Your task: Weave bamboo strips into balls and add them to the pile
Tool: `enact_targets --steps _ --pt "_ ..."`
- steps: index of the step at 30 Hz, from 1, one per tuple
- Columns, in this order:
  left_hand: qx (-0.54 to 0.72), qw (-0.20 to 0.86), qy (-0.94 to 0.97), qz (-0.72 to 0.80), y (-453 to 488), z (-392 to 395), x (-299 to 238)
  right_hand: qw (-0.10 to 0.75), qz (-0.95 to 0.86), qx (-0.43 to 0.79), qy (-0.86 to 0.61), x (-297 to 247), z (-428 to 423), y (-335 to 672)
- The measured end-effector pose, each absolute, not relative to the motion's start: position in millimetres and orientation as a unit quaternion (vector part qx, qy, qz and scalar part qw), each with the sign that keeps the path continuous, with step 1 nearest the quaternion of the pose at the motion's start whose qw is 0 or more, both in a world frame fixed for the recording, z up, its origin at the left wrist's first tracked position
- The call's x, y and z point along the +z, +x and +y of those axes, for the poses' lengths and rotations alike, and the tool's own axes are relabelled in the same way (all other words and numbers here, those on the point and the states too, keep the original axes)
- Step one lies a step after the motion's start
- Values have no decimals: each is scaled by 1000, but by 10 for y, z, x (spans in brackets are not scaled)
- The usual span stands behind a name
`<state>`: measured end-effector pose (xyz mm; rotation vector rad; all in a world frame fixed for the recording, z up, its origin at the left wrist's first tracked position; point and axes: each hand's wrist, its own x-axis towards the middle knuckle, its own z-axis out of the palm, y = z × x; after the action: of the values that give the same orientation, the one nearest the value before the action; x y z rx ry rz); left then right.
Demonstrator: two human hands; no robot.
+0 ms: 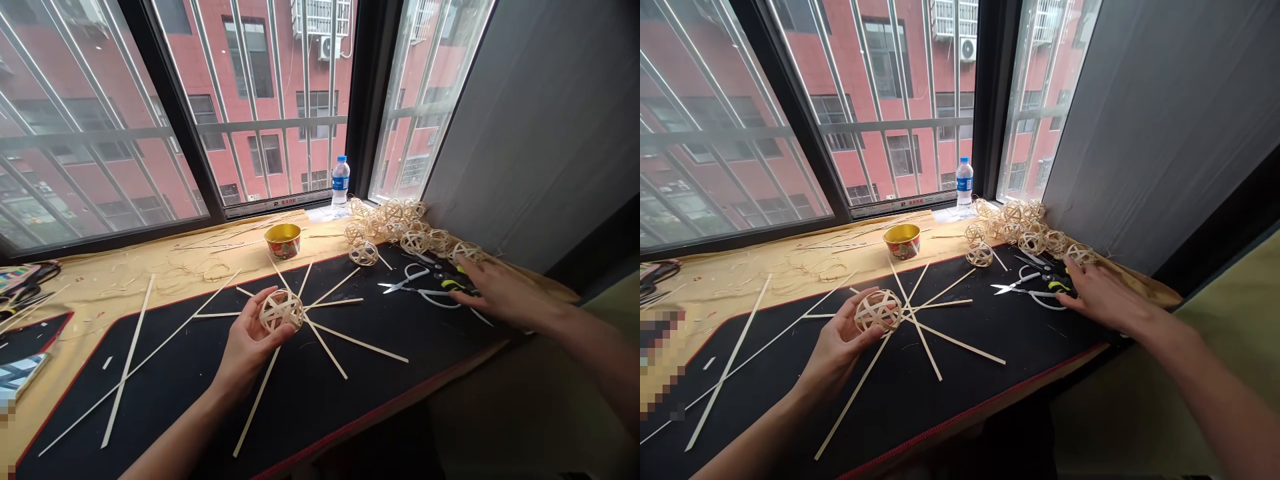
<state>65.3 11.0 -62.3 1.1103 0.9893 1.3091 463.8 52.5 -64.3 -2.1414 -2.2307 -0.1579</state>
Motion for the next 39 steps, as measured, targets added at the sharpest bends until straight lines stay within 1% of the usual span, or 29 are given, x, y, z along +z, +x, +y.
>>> enact_targets --steps 4,12,17,21,22,24,25,26,27,28,29,31,32,35,39 --pt "560 540 478 407 632 133 -668 -29 -715 -36 -698 -631 649 4490" --pt "564 572 472 363 656 98 -624 -45 -714 -77 -694 -854 1055 4310" --pt "563 572 484 349 683 72 -629 -28 -719 -78 -690 -899 1127 4353" --pt "575 569 477 343 666 89 -656 -10 -739 -63 -670 -739 1091 4288" --pt "574 580 472 334 657 96 -659 11 -749 -59 -660 -668 1072 4210" --pt "565 606 461 317 637 112 -664 81 -775 -36 -626 -513 1021 3953" --pt "562 614 457 313 628 122 -667 195 -788 40 -582 -441 993 3783" --pt "560 615 458 314 620 132 -672 283 -788 145 -527 -380 964 3595" --pt "562 606 464 319 614 143 -678 322 -784 264 -461 -333 940 3401" --pt "566 589 475 327 608 155 -686 324 -773 368 -402 -304 922 3212" --pt "571 566 491 337 601 167 -695 308 -759 450 -356 -292 914 3039" --pt "572 506 534 363 583 194 -710 246 -742 560 -276 -314 922 2759" --pt "568 475 556 378 570 207 -715 223 -735 590 -250 -340 936 2654" --pt "543 390 610 425 521 232 -717 204 -736 608 -215 -442 975 2439" --pt "504 296 659 473 463 230 -725 236 -734 611 -183 -557 975 2268"
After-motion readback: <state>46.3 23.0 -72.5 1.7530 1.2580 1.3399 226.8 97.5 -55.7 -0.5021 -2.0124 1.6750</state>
